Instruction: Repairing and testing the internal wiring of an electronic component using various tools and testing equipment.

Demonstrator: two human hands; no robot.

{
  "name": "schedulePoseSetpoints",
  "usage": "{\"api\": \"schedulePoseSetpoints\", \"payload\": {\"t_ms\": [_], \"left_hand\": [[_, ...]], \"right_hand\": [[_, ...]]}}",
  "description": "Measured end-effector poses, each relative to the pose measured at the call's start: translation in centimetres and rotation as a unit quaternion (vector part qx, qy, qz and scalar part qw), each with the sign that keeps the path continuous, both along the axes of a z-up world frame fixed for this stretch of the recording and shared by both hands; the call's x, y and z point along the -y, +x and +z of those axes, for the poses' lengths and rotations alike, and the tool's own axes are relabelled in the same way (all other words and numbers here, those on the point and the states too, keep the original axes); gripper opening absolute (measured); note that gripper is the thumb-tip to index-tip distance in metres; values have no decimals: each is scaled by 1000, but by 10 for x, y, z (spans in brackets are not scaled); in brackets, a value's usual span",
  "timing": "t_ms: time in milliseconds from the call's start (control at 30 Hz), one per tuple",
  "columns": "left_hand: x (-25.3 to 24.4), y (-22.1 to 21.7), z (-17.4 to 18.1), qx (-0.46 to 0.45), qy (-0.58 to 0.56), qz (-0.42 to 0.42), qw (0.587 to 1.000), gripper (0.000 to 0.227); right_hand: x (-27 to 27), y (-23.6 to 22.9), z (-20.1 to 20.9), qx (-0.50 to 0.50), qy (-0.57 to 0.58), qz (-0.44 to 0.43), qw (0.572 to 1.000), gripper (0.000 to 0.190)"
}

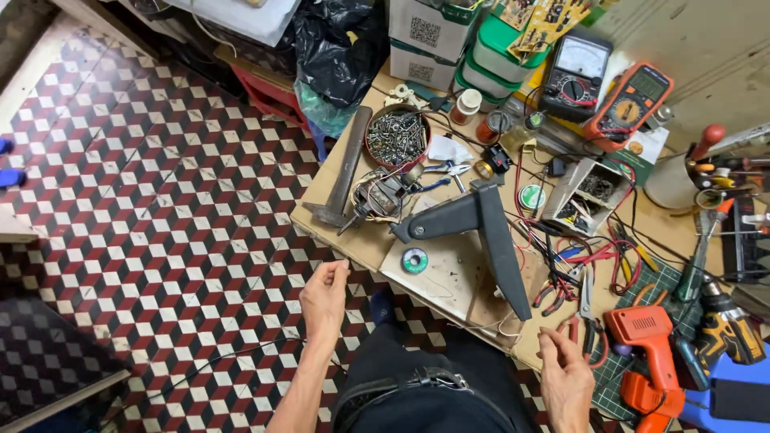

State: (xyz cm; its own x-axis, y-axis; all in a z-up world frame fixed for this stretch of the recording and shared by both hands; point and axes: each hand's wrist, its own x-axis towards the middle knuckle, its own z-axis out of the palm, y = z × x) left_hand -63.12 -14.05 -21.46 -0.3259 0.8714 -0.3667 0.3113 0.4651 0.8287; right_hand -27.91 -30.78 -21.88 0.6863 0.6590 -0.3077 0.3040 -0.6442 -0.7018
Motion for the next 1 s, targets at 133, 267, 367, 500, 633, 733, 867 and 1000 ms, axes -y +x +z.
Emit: {"api": "schedulePoseSetpoints", "payload": {"t_ms": [133, 267, 367, 500, 633, 733, 867, 1000], "left_hand": [[-29, -16, 2, -115, 72, -23, 990, 24], [-56, -23, -12, -215, 195, -100, 952, 30], [-72, -25, -24, -242, 231, -141, 932, 32], [-84, -25, -29, -276, 216, -197, 916, 23], [-88, -24, -32, -280, 224, -212, 909, 21], [-89, -25, -35, -279, 232, -221, 905, 22], [-92, -25, -35, -287, 221, -232, 903, 21], [-93, -26, -38, -286, 209, -234, 905, 20]], "right_hand": [[3, -15, -22, -10, -15, -19, 1000, 32], [4, -28, -34, -7, 0, 14, 1000, 33], [-3, -41, -17, -22, -35, 8, 999, 34], [-5, -43, -14, -7, -73, 12, 997, 35], [1, -36, -31, -26, -63, 22, 997, 36], [-5, -43, -19, -84, -95, -8, 992, 38], [-6, -47, -18, -66, -117, 9, 991, 38], [-8, -47, -20, -89, -124, 11, 988, 38]]}}
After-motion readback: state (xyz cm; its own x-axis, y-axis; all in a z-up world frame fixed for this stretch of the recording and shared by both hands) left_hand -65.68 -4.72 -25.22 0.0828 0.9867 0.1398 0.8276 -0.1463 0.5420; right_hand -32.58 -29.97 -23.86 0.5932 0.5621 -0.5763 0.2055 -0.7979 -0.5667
